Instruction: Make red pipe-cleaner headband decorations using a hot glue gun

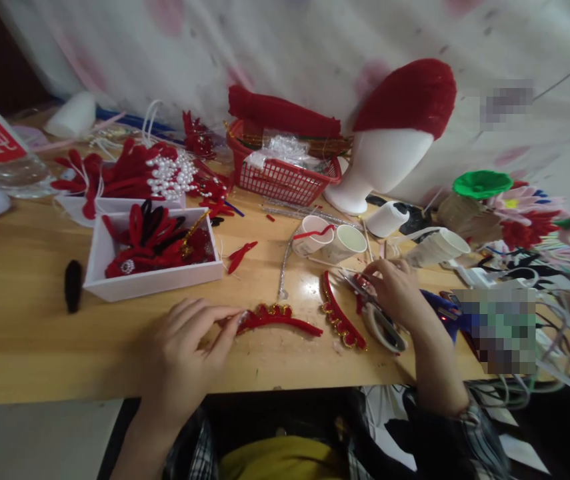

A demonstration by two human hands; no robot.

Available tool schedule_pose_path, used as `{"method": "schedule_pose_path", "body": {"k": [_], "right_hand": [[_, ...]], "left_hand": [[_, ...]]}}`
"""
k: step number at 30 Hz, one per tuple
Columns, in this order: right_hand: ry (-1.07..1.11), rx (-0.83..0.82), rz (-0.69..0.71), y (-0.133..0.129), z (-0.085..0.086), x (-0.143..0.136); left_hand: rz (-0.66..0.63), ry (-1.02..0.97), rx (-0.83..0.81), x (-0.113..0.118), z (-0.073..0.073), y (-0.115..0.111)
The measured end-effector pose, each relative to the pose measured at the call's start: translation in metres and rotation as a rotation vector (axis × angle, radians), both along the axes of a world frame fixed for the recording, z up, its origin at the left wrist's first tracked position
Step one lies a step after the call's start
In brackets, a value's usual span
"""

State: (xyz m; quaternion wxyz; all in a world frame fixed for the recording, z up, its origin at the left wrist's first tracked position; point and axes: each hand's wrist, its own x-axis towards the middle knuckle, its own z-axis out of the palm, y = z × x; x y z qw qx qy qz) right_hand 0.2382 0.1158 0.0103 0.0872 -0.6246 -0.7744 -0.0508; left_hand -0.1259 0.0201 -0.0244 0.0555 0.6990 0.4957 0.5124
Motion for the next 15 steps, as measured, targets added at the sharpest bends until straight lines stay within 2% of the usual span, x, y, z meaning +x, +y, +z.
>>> {"method": "schedule_pose_path", "body": {"k": [7, 10, 12, 15], "right_hand": [[0.097, 0.042, 0.048, -0.032, 0.039, 0.0], [0.129, 0.11, -0.026, -0.058, 0.06, 0.004], [0.222, 0.133, -0.092, -0.077, 0.071, 0.001], [0.521, 0.126, -0.081, -0.106, 0.075, -0.022]], "left_hand": [[0.018, 0.214, -0.033, 0.001, -0.008, -0.011], [-0.017, 0.256, -0.057, 0.0, -0.008, -0.011], [-0.031, 0.268, -0.077, 0.0, -0.006, -0.01], [-0.043, 0.263, -0.073, 0.001, -0.005, -0.01]]}}
